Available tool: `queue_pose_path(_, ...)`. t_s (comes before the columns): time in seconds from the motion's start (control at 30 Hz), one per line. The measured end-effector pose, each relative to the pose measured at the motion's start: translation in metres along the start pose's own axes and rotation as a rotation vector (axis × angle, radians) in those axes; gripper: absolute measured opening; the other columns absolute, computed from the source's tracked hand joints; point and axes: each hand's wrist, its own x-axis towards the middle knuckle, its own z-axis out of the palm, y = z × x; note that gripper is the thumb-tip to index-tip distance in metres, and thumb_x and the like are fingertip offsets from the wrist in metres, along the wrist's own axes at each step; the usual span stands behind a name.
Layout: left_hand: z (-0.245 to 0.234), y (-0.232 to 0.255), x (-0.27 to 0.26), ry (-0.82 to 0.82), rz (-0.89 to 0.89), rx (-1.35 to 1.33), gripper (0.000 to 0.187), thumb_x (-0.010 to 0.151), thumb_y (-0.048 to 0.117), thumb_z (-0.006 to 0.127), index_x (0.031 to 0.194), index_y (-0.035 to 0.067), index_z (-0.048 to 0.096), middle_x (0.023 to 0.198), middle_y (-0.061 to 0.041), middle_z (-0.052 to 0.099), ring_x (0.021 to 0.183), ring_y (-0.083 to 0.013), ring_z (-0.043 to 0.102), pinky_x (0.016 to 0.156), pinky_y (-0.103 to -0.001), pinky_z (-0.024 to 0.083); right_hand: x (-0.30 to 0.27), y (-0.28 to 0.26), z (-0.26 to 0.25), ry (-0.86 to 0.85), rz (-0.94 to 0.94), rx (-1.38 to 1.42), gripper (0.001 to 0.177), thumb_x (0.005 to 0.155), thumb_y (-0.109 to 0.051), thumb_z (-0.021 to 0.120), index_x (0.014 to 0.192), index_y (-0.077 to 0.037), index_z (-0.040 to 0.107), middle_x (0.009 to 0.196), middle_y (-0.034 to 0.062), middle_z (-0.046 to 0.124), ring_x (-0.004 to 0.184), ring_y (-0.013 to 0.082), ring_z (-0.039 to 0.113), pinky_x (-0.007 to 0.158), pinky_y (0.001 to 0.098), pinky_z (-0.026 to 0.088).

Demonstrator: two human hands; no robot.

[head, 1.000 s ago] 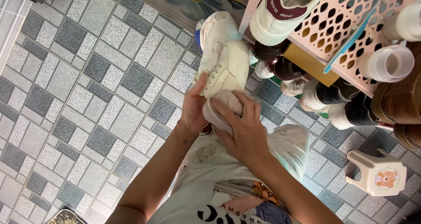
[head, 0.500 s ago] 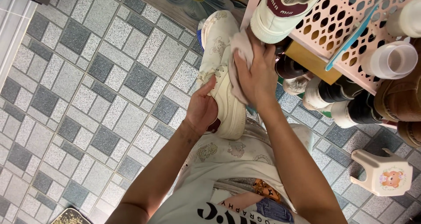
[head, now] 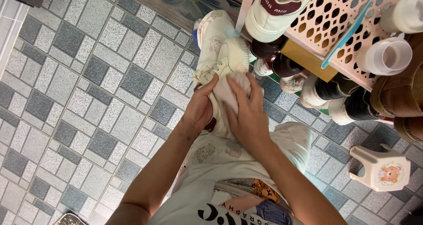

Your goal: Scrubbing white sneakers with a toothbrush and cleaning solution followed by wiping them with a cloth.

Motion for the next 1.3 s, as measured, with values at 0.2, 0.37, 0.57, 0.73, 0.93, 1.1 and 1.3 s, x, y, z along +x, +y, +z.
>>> queue_pose_path(0.2,-0.018,0.009,-0.001,-0.080,0.037,-0.059,0.052,0.099,0.022,0.065,0.144,0.000,0.050,0.137,-0.014,0.062,0.126,-0.0261,0.060,0.113,-0.042,0.046,0.066,0.005,0.013,0.092,0.012,-0.105,0.058,0.099,-0.027,0.069,0.152,-0.021,0.045,0.152,0.0298,0.036,0.135,0.0537,0.048,0.094,0.0548,0.052)
queue_pose_path(0.37,-0.027,0.008,-0.011,-0.023,0.103,-0.019,0.051,0.100,0.019,0.064,0.145,-0.001,0.050,0.139,-0.014,0.061,0.129,-0.0252,0.060,0.115,-0.041,0.047,0.133,0.008,0.011,-0.107,0.174,-0.205,0.054,0.100,-0.045,0.059,0.148,-0.025,0.044,0.146,0.0294,0.045,0.119,0.0469,0.060,0.079,0.0513,0.058)
queue_pose_path(0.57,-0.037,0.003,-0.018,-0.038,0.102,-0.120,0.050,0.101,0.022,0.064,0.144,-0.002,0.051,0.140,-0.015,0.062,0.129,-0.0279,0.058,0.115,-0.043,0.044,0.147,0.043,0.024,-0.129,0.182,0.198,0.054,0.103,-0.057,0.057,0.144,-0.023,0.052,0.134,0.0141,0.068,0.124,0.0332,0.066,0.103,0.0499,0.053)
queue_pose_path(0.73,-0.024,0.006,-0.025,-0.104,0.093,-0.368,0.051,0.101,0.025,0.063,0.143,-0.001,0.051,0.141,-0.015,0.061,0.128,-0.0300,0.059,0.114,-0.044,0.044,0.092,0.011,0.007,0.024,0.068,-0.045,0.048,0.103,-0.038,0.062,0.148,-0.024,0.053,0.143,0.0284,0.049,0.119,0.0513,0.060,0.092,0.0542,0.053)
queue_pose_path(0.93,-0.011,0.002,-0.010,-0.169,0.049,-0.501,0.052,0.100,0.024,0.063,0.143,-0.001,0.050,0.138,-0.017,0.061,0.124,-0.0331,0.060,0.113,-0.048,0.044,0.030,0.018,0.007,0.107,-0.009,-0.065,0.055,0.099,-0.024,0.070,0.151,-0.018,0.051,0.145,0.0332,0.037,0.126,0.0544,0.051,0.093,0.0524,0.054)
queue_pose_path(1.1,0.029,0.008,-0.039,-0.137,0.080,-0.144,0.049,0.101,0.015,0.061,0.146,0.000,0.049,0.137,-0.014,0.063,0.123,-0.0282,0.063,0.111,-0.044,0.049,0.025,0.037,0.009,0.214,0.041,0.083,0.052,0.103,-0.019,0.067,0.152,-0.011,0.050,0.143,0.0242,0.044,0.134,0.0455,0.050,0.106,0.0451,0.048)
queue_pose_path(1.3,0.000,0.007,-0.058,0.104,-0.009,0.958,0.054,0.104,0.042,0.058,0.133,-0.003,0.063,0.126,-0.020,0.071,0.111,-0.0287,0.065,0.099,-0.041,0.053,0.042,0.044,0.008,0.365,0.080,0.402,0.046,0.112,-0.020,0.064,0.153,-0.010,0.044,0.147,0.0177,0.047,0.138,0.0358,0.053,0.119,0.0416,0.043)
